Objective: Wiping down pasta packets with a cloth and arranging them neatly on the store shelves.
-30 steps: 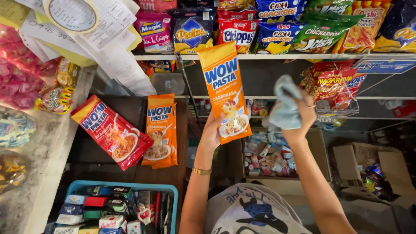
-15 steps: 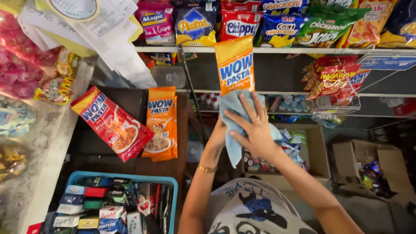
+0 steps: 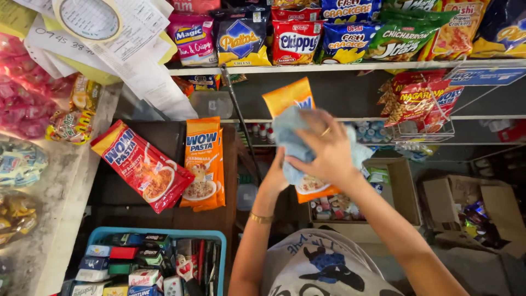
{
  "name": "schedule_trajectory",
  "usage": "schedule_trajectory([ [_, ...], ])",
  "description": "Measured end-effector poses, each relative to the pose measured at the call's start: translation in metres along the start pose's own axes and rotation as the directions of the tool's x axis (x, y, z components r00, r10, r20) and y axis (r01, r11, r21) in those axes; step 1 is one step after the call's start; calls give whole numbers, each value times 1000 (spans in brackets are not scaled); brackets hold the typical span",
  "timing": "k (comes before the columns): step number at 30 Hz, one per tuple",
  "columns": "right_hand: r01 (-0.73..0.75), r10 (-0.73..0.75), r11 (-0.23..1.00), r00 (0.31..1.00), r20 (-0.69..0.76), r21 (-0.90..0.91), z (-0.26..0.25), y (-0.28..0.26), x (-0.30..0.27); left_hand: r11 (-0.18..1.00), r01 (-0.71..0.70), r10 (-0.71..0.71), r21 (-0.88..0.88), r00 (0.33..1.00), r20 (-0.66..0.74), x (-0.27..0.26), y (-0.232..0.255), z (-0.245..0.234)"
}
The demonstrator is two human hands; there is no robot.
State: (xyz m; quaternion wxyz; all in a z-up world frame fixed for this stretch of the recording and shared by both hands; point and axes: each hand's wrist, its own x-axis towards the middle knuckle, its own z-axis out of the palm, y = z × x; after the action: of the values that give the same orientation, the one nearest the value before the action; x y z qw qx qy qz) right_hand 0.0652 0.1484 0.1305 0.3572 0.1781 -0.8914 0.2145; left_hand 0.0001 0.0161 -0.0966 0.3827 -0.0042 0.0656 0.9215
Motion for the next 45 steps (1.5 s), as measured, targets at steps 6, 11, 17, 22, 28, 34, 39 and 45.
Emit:
schedule_trajectory([
  [6, 87, -81, 992, 995, 66, -94, 16, 11, -44, 697, -279, 121, 661, 954, 275, -4, 11, -11],
  [11, -55, 42, 990, 994, -97, -133, 8, 22, -19, 577, -193, 9, 793, 973, 230, -17, 2, 30],
  [17, -93, 77, 986, 990, -117, -136, 24, 14, -28, 616, -247, 110, 748, 967, 229, -13, 6, 15],
  [22, 109, -109, 987, 994, 5, -121, 32, 10, -49, 945, -105, 83, 311, 993, 82, -3, 15, -25],
  [28, -93, 73, 983, 989, -129, -160, 21, 20, -24, 269, -250, 6, 930, 966, 258, -19, -3, 23],
  [34, 0, -8, 984, 999, -45, -179, 25, -5, -26, -564, -217, 63, 797, 951, 303, -4, 2, -15],
  [39, 33, -41, 982, 998, -40, -185, 20, 12, -18, -586, -278, 190, 761, 866, 463, -7, -7, -5],
  [45, -232, 185, 957, 950, -250, -176, 12, 99, -21, 213, -183, 116, 960, 980, 162, -33, 4, 48],
])
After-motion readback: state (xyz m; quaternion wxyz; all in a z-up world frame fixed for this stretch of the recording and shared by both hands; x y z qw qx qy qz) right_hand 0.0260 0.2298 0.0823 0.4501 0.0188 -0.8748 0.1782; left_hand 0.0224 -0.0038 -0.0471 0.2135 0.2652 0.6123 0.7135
